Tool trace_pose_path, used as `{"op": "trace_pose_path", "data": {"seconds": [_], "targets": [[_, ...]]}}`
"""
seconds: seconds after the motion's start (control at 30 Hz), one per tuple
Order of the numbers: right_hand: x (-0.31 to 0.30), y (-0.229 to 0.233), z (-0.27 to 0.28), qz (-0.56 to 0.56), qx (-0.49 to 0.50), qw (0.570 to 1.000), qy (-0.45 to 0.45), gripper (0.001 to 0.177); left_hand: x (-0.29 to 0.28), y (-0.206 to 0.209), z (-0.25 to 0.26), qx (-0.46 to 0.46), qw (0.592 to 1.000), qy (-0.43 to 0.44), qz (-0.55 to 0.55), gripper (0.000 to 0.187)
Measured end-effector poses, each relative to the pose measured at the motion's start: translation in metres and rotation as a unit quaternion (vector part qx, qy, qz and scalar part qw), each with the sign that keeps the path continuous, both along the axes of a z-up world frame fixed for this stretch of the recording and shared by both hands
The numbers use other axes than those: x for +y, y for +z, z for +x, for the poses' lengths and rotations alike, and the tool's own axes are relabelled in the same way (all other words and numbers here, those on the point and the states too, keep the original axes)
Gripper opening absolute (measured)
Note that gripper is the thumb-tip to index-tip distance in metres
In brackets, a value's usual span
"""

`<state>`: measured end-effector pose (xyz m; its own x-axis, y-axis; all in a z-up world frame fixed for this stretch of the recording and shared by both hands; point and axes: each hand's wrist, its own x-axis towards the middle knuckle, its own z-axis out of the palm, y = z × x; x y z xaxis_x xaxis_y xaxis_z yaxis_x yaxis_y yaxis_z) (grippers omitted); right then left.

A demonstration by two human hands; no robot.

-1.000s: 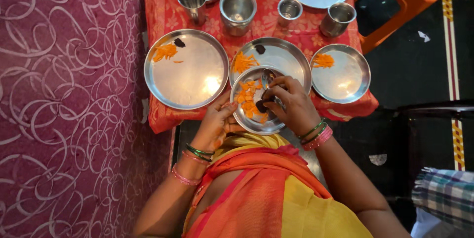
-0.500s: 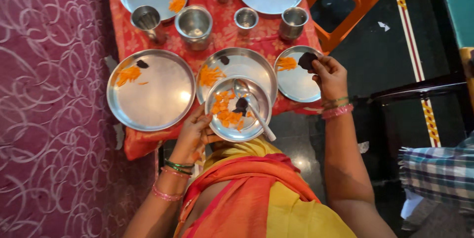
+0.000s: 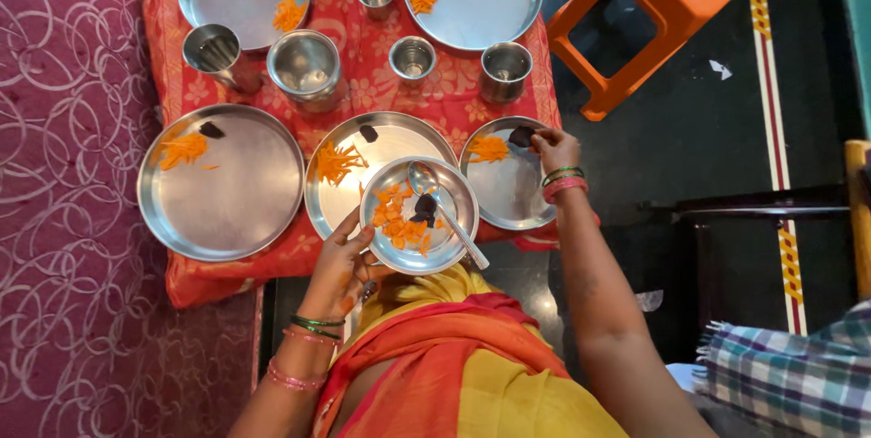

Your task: The person distributes food from a small bowl onto metal plates on a table by hand and with a spoon.

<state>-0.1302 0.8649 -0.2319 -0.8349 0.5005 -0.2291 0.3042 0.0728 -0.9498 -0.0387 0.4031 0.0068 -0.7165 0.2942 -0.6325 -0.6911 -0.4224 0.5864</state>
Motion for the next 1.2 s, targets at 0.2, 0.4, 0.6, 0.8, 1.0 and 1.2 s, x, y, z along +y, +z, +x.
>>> {"op": "trace_pose_path", "data": {"seconds": [0.2,0.4,0.6,0.8,1.0,1.2], "targets": [[-0.001,-0.019,-0.014,0.053,-0.051,0.997,0.021,0.014,0.04,-0.012,-0.005,-0.022,0.999,0.028,-0.006,0.058],[-0.008,0.026,-0.013,0.163,-0.11,0.978,0.065,0.017,0.069,-0.019,-0.011,-0.007,0.999,0.042,-0.004,0.056],[-0.01,0.095,-0.009,0.266,-0.075,0.955,0.108,0.021,0.093,-0.011,-0.019,-0.005,0.999,0.05,0.012,0.056],[-0.03,0.198,0.006,0.168,0.031,0.962,0.211,0.014,0.105,-0.018,-0.022,0.002,0.998,0.055,0.014,0.055],[-0.093,0.276,0.031,0.291,0.176,0.832,0.438,0.022,0.11,-0.019,-0.019,0.007,0.997,0.062,0.036,0.055],[-0.12,0.293,0.039,0.319,0.194,0.791,0.485,0.024,0.088,-0.004,-0.003,0.021,0.997,0.056,0.051,0.056]]}}
